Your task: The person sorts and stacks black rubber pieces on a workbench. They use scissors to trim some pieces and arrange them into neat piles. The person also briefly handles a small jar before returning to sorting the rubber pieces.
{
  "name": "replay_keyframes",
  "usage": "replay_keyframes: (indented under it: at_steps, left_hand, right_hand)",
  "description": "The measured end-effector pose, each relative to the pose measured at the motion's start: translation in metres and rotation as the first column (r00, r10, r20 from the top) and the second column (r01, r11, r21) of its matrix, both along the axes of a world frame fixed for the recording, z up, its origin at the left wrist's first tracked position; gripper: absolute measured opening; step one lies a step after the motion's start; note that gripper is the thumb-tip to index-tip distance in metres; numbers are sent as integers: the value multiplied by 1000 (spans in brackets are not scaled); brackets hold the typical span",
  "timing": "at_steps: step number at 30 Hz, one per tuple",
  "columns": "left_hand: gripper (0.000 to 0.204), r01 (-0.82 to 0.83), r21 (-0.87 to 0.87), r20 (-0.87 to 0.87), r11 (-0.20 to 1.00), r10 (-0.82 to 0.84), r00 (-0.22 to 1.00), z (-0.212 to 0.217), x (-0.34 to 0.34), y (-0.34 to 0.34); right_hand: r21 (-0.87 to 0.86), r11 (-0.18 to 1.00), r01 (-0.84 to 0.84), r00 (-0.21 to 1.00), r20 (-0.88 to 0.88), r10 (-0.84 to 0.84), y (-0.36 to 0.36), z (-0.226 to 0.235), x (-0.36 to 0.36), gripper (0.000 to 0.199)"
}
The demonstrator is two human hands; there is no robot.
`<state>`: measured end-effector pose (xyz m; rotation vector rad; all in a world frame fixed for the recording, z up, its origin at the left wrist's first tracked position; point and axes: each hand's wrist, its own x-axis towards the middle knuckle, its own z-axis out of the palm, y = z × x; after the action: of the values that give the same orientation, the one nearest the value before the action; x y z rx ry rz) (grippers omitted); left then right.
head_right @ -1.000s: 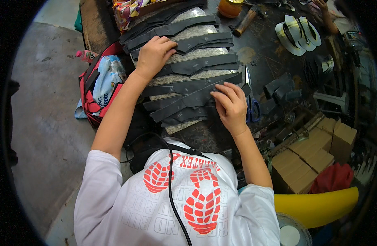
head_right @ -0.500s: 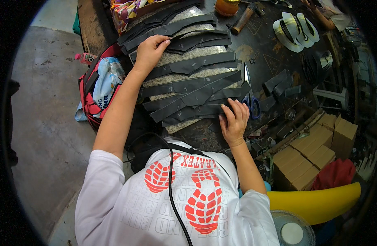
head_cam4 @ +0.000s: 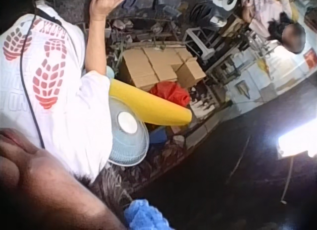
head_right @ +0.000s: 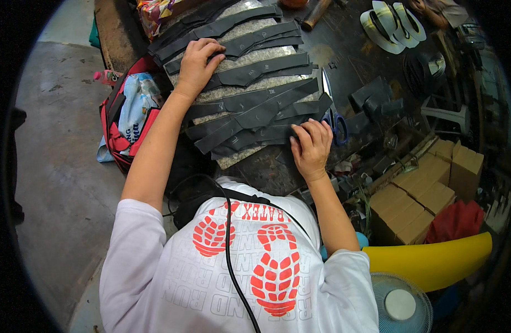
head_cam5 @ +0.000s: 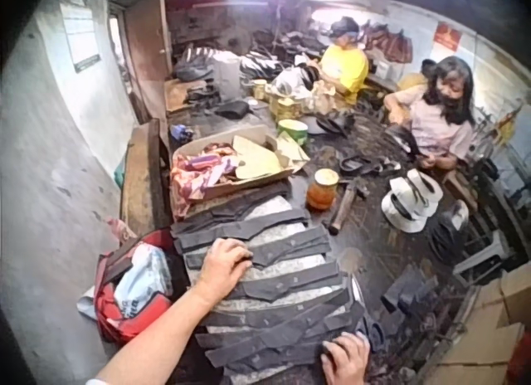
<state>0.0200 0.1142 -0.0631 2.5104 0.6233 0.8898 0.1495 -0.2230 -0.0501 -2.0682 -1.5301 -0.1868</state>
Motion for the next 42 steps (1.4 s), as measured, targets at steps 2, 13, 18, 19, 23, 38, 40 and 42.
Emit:
replay_keyframes:
  at_steps: [2, 13, 18, 19, 23, 38, 40, 42]
  left_hand:
    - [17, 2, 26, -10, 1000, -1, 1000, -1, 0, 0]
    - [19, -21, 131, -39, 991, 27, 999, 2, 2, -5]
    - [20, -46, 184, -102, 982, 66, 993, 8, 5, -13]
    - [20, -39, 188, -115, 981, 61, 992, 9, 5, -14]
    - [21, -26, 196, -141, 980, 55, 988, 13, 4, -14]
    - [17, -41, 93, -57, 995, 46, 997, 6, 3, -9]
    - [16, -10, 45, -44, 999, 12, 999, 10, 3, -8]
    - [17, 34, -11, -119, 999, -35, 992, 17, 0, -2]
  right_hand:
    - [30, 999, 12, 1000, -4, -12, 0, -1, 0, 36]
    - [46, 997, 64, 998, 16, -65, 0, -1, 0, 27]
    - [80, 993, 87, 996, -41, -84, -3, -1, 4, 26]
    - [75, 991, 113, 993, -51, -109, -6, 1, 9, 29]
    - [158, 905, 395, 914, -163, -370, -19, 7, 48, 46]
    - [16, 770, 638, 714, -389, -583, -13, 23, 165, 27]
    - [219, 739, 637, 712, -536, -454, -11, 37, 161, 27]
    - [373, 724, 580, 770, -541, -338, -9, 58, 155, 20]
